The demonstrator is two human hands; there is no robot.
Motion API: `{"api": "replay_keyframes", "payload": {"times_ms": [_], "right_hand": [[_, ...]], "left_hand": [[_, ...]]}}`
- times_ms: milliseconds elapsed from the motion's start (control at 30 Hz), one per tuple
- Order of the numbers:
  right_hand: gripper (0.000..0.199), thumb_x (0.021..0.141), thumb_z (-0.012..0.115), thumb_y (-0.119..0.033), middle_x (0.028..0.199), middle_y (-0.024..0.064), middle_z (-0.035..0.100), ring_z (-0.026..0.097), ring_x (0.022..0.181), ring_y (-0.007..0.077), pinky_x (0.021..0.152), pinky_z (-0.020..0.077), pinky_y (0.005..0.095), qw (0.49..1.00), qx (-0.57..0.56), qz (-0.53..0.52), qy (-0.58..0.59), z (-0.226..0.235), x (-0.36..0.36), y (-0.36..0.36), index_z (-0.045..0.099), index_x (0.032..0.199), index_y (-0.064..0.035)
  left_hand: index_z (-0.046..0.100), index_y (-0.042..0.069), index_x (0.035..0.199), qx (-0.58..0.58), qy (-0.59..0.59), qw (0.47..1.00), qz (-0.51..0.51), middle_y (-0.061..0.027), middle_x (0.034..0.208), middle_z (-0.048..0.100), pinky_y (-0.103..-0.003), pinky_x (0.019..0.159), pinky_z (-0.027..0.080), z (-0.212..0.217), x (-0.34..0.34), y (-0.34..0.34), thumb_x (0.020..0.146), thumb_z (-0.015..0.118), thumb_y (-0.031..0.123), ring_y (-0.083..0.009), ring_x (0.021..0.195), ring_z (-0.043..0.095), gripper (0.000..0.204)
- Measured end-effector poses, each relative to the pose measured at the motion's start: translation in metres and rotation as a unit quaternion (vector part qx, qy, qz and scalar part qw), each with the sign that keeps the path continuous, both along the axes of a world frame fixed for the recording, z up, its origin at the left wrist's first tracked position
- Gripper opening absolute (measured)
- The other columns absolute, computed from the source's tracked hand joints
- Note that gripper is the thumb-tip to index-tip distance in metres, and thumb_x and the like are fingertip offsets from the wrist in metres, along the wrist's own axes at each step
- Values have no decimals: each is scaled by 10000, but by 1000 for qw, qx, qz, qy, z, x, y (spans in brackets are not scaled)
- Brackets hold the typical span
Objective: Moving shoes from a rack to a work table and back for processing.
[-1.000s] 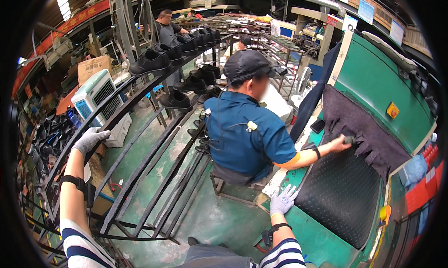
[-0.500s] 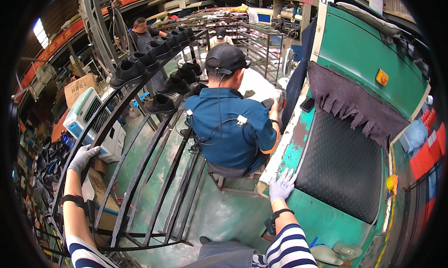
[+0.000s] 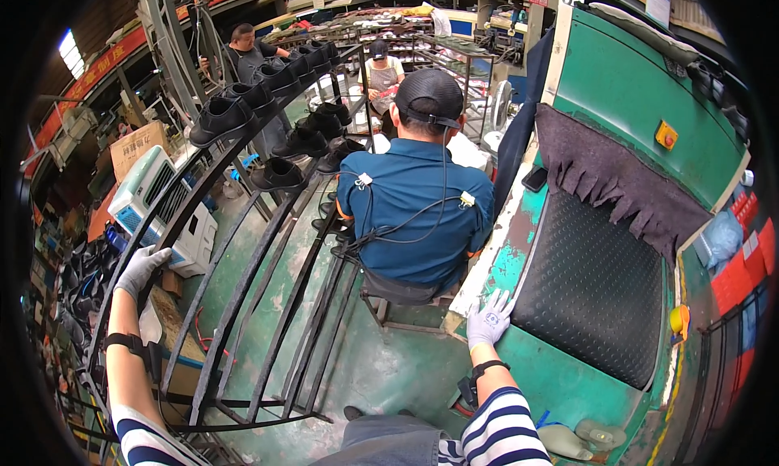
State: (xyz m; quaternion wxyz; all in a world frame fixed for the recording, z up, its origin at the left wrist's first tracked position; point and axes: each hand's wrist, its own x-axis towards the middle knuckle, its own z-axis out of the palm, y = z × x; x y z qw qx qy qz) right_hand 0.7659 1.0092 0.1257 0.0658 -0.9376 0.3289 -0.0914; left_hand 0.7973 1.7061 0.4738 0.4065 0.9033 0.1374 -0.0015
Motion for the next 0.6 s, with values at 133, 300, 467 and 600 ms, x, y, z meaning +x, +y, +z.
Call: {"api": "replay_keyframes", "payload": {"times_ms": [133,300,467,600], "right_hand": [[720,970,486,-528,1638,113,277,223,1511,354,1102,367,491,1000,-10,-1,3,-1,0,0,370,1547,-113],[722,967,494,-525,1633,114,285,227,1508,355,1093,372,494,1000,-13,1,-11,-3,0,0,372,1545,-111],[717,975,488,-514,1642,110,262,233,1507,354,1112,354,534,1000,7,3,-12,-3,0,-1,347,1557,-120],[716,979,479,-516,1643,110,265,238,1506,355,1107,364,525,1000,2,1,-3,-3,0,-1,347,1559,-117]], "left_hand": [[711,20,1019,25,2,1000,-4,4,851,657,-279,724,449,1,0,-1,895,739,370,-108,766,562,373],[709,16,1023,7,-3,1000,2,6,839,652,-280,713,440,-1,0,-2,898,733,360,-109,755,554,367],[708,17,1021,5,3,1000,0,8,836,649,-275,712,439,2,-1,-3,901,734,360,-106,749,551,364],[708,27,1015,5,7,1000,0,12,839,648,-267,710,437,4,-2,-5,901,744,351,-101,748,548,345]]}}
